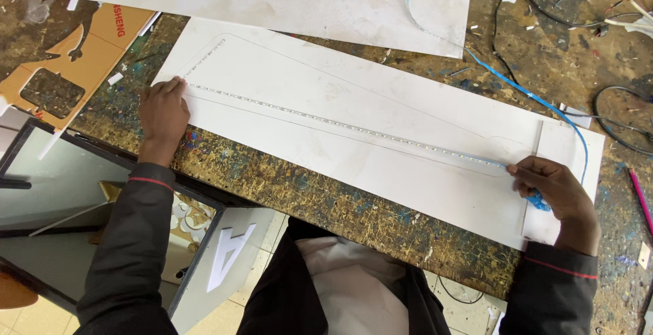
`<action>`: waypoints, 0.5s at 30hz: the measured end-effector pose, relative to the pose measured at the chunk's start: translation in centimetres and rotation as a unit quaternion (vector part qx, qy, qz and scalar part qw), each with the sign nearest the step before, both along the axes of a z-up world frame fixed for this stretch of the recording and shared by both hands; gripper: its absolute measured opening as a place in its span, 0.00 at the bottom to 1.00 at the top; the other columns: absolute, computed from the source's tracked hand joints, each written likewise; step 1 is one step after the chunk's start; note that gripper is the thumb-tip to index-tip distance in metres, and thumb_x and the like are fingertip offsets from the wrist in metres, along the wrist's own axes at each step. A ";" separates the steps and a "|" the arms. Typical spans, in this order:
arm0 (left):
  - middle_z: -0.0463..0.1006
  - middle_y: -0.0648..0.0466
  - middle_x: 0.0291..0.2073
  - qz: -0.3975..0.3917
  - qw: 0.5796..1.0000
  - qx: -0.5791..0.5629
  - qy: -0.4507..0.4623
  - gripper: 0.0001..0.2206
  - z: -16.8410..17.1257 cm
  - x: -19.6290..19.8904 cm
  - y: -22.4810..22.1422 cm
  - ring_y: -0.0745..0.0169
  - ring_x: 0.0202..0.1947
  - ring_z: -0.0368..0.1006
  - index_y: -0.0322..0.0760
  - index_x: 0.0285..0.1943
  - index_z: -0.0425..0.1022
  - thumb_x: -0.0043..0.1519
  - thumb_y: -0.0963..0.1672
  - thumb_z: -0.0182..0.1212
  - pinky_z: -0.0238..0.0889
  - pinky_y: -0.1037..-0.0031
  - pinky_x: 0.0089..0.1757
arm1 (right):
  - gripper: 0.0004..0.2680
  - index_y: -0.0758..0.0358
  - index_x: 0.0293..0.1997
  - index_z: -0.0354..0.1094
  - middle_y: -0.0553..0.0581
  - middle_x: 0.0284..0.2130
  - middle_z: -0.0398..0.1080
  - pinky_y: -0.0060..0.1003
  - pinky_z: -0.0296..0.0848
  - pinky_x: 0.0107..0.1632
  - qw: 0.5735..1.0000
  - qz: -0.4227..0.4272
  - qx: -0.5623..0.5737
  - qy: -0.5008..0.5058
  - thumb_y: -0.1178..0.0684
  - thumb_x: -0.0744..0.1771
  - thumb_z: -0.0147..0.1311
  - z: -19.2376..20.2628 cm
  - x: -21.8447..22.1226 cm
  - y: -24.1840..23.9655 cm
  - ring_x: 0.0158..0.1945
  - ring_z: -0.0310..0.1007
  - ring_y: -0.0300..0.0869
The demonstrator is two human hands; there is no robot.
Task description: The person measures an LED strip against a white board, aligning the strip along a marked outline and holding it in place by hand to verify the length.
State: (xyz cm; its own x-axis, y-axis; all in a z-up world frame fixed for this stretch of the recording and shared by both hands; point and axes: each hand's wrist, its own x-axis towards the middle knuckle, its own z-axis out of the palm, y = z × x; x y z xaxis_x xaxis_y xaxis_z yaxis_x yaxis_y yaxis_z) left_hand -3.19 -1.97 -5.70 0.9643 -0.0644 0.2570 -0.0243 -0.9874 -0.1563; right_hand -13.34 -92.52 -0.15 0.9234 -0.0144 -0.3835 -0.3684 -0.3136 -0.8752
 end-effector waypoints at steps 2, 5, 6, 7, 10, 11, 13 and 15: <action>0.79 0.46 0.76 0.002 1.000 0.011 -0.006 0.23 0.0 -0.3 -0.5 0.42 0.75 0.69 0.32 0.81 0.77 0.75 0.41 0.62 0.59 0.40 0.72 | 0.07 0.66 0.39 0.76 0.60 0.27 0.74 0.37 0.63 0.33 1.000 -0.006 -0.007 0.004 0.55 0.73 0.66 0.0 0.0 0.3 0.28 0.67 0.42; 0.76 0.46 0.78 0.008 1.000 0.004 -0.017 0.23 -0.8 -0.5 -1.0 0.42 0.75 0.67 0.30 0.82 0.75 0.76 0.40 0.62 0.61 0.41 0.69 | 0.08 0.66 0.39 0.76 0.61 0.27 0.74 0.37 0.66 0.35 1.000 -0.014 -0.027 0.006 0.55 0.73 0.67 0.5 0.0 0.9 0.28 0.69 0.43; 0.74 0.45 0.79 0.011 1.000 -0.013 -0.022 0.23 -1.1 -0.4 -1.0 0.41 0.76 0.65 0.29 0.82 0.74 0.76 0.40 0.62 0.62 0.41 0.69 | 0.08 0.66 0.39 0.76 0.62 0.27 0.75 0.38 0.66 0.35 0.999 -0.018 -0.039 0.005 0.54 0.73 0.68 0.7 0.1 1.2 0.28 0.70 0.44; 0.74 0.45 0.79 0.011 1.000 -0.013 -0.021 0.23 -0.8 -0.4 -1.3 0.41 0.76 0.65 0.29 0.82 0.74 0.76 0.40 0.62 0.62 0.41 0.69 | 0.08 0.66 0.39 0.76 0.62 0.27 0.75 0.38 0.66 0.35 0.999 -0.018 -0.039 0.006 0.54 0.73 0.68 0.4 0.2 1.2 0.28 0.70 0.44; 0.67 0.44 0.81 0.032 0.998 -0.048 0.020 0.24 -0.2 -0.7 -2.0 0.38 0.78 0.60 0.30 0.85 0.67 0.78 0.39 0.58 0.60 0.39 0.72 | 0.09 0.66 0.39 0.75 0.63 0.26 0.75 0.37 0.68 0.35 0.998 -0.025 -0.051 0.010 0.52 0.72 0.69 0.3 0.2 1.3 0.28 0.71 0.44; 0.66 0.43 0.82 0.030 0.998 -0.057 0.021 0.24 0.0 -0.8 -2.1 0.38 0.79 0.59 0.29 0.85 0.67 0.78 0.39 0.57 0.62 0.38 0.71 | 0.09 0.66 0.39 0.75 0.64 0.26 0.75 0.37 0.68 0.35 0.998 -0.031 -0.057 0.013 0.52 0.72 0.70 0.6 0.2 1.6 0.28 0.71 0.44; 0.66 0.42 0.82 0.027 0.997 -0.066 0.023 0.23 0.2 -1.0 -2.1 0.38 0.79 0.58 0.28 0.85 0.67 0.78 0.39 0.56 0.63 0.37 0.70 | 0.10 0.67 0.38 0.75 0.64 0.26 0.75 0.38 0.67 0.35 0.997 -0.039 -0.062 0.018 0.52 0.72 0.70 0.8 0.2 1.9 0.28 0.71 0.44; 0.61 0.42 0.83 0.021 0.995 -0.098 0.030 0.25 0.1 -1.2 -2.0 0.36 0.81 0.54 0.30 0.87 0.62 0.79 0.38 0.55 0.60 0.34 0.72 | 0.09 0.67 0.38 0.75 0.65 0.26 0.76 0.38 0.71 0.37 0.997 -0.041 -0.062 0.018 0.53 0.72 0.70 0.6 0.3 1.8 0.28 0.73 0.45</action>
